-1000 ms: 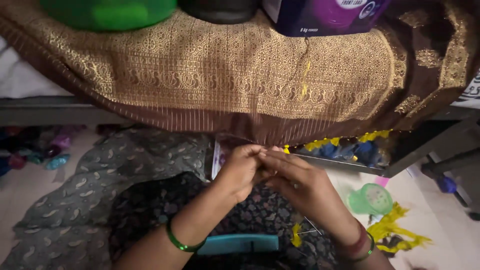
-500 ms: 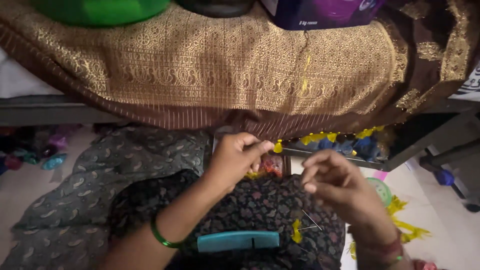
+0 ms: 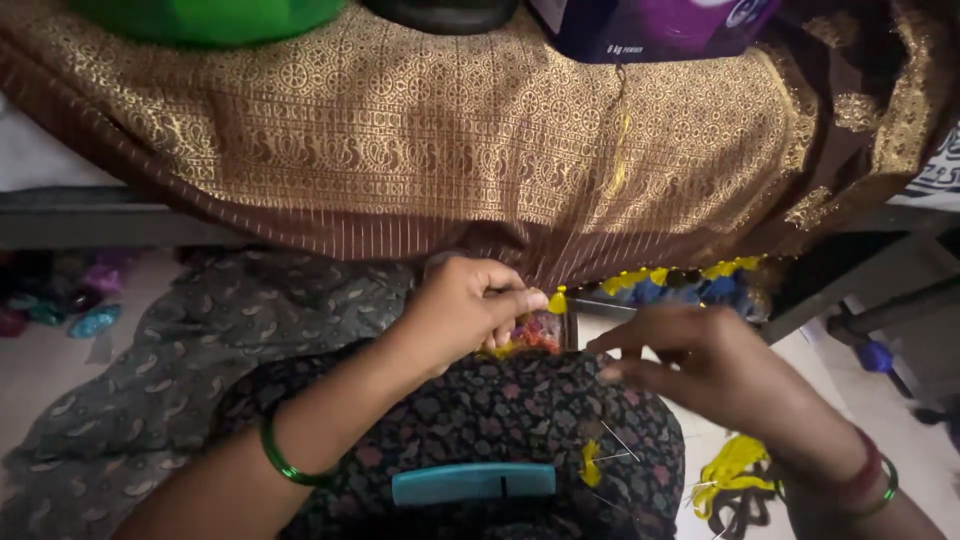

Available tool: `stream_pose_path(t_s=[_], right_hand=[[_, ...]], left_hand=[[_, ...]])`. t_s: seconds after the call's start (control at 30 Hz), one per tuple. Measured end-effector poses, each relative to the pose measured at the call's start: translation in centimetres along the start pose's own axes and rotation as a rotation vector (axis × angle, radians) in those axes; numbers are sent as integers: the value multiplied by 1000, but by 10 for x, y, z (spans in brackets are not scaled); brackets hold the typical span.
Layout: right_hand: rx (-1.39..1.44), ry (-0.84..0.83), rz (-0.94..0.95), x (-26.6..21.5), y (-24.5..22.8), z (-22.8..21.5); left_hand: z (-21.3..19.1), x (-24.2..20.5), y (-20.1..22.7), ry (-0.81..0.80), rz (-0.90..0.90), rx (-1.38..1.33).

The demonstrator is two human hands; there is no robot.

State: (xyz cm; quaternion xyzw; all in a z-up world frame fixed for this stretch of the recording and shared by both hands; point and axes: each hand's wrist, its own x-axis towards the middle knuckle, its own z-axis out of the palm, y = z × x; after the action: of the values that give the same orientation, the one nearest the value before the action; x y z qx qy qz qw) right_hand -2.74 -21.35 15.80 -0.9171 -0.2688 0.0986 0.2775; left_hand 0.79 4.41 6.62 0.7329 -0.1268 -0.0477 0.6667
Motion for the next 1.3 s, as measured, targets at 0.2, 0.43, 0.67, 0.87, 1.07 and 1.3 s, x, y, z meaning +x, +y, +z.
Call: stream_pose_path(t_s=[0.2,0.43,0.67,0.87,1.07,1.3], right_hand=[[22,157,-236,33,-22,-20],[-289,163,-466,67,-43,-20],[-482,-60,-893,100,-77,-24],[-570,-80,-709,113,-83,-12],[-771,32,-482,121,-65,3],[-525,133,-509,93,-60,0]], left_hand=[[-10,14,-8,-252,-128,-304],[-3,19,-21,-191,-14,-80],[23,5,-56,65,182,-68],[46,-1,-70,244,176,-323],[27,-23,-26,523,477,159],[35,-25,-7,617,720,612]])
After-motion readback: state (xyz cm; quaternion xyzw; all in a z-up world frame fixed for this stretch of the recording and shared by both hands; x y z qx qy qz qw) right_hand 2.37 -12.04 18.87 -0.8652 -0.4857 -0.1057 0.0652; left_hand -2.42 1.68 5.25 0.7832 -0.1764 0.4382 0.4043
